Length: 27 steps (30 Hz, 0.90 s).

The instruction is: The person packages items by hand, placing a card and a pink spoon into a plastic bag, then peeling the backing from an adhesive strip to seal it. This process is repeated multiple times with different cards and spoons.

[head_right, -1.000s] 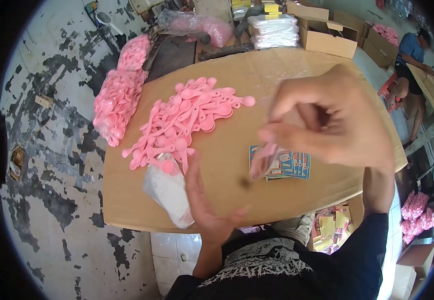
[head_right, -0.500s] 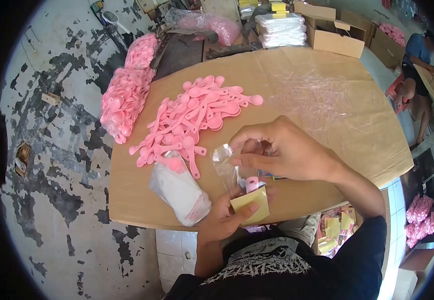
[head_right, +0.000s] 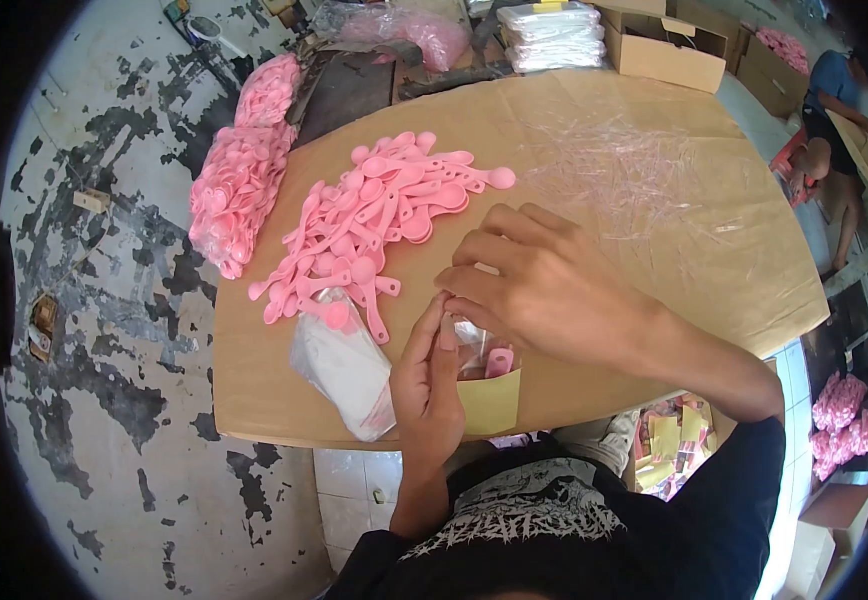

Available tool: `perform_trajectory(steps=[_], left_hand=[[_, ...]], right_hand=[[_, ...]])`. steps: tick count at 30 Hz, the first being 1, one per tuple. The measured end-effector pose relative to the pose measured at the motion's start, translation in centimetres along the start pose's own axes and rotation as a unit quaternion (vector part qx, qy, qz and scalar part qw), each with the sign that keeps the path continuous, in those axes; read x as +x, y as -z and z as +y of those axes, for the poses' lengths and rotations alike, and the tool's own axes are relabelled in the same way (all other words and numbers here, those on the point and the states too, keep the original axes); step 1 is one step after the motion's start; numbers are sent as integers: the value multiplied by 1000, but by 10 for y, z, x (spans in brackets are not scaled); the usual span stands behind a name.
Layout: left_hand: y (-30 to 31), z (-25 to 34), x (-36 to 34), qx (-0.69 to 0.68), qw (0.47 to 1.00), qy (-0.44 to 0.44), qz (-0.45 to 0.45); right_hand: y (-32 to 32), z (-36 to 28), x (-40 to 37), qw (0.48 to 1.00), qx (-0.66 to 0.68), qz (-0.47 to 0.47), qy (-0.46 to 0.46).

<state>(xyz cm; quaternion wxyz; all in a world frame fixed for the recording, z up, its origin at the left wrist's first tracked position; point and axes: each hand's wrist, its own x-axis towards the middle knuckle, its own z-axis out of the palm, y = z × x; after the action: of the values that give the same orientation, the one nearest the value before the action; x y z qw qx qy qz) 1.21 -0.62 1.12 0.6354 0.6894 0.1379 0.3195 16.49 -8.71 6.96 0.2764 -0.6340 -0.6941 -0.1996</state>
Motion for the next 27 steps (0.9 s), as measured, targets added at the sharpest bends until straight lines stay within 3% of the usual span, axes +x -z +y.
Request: perform_trajectory(steps=[6, 13, 16, 18, 19, 21, 23, 24, 25, 26, 27], left_hand=[[7, 10, -2, 176, 984, 15, -19], [9, 8, -6, 229, 971, -29, -71], [10, 13, -10, 56, 994, 19, -88], [7, 16, -20, -179, 979, 79, -57], [12, 9, -21, -171, 982, 55, -63], [12, 9, -15, -230, 972, 50, -18], [15, 2, -8, -246, 968, 49, 12], [15, -3, -4, -230, 972, 42, 25], [13, -7, 0, -213, 976, 35, 39], [13, -9, 4, -197, 979, 25, 55], [15, -11, 4, -182, 981, 42, 57]], right_hand=[[-2, -1, -7, 999, -5, -40, 14], [-9, 4, -16, 999, 34, -32, -14], [21, -2, -12, 969, 217, -13, -120], [57, 3, -11, 948, 261, 74, -169], [73, 13, -14, 940, 307, 90, -114], [97, 56, -26, 902, 429, 35, 13], [96, 102, -54, 831, 554, -35, -10], [70, 130, -82, 925, 374, -13, -60], [44, 158, -110, 976, 181, -13, -117], [33, 165, -118, 986, -17, 30, -162], [23, 172, -126, 952, -204, 55, -224]])
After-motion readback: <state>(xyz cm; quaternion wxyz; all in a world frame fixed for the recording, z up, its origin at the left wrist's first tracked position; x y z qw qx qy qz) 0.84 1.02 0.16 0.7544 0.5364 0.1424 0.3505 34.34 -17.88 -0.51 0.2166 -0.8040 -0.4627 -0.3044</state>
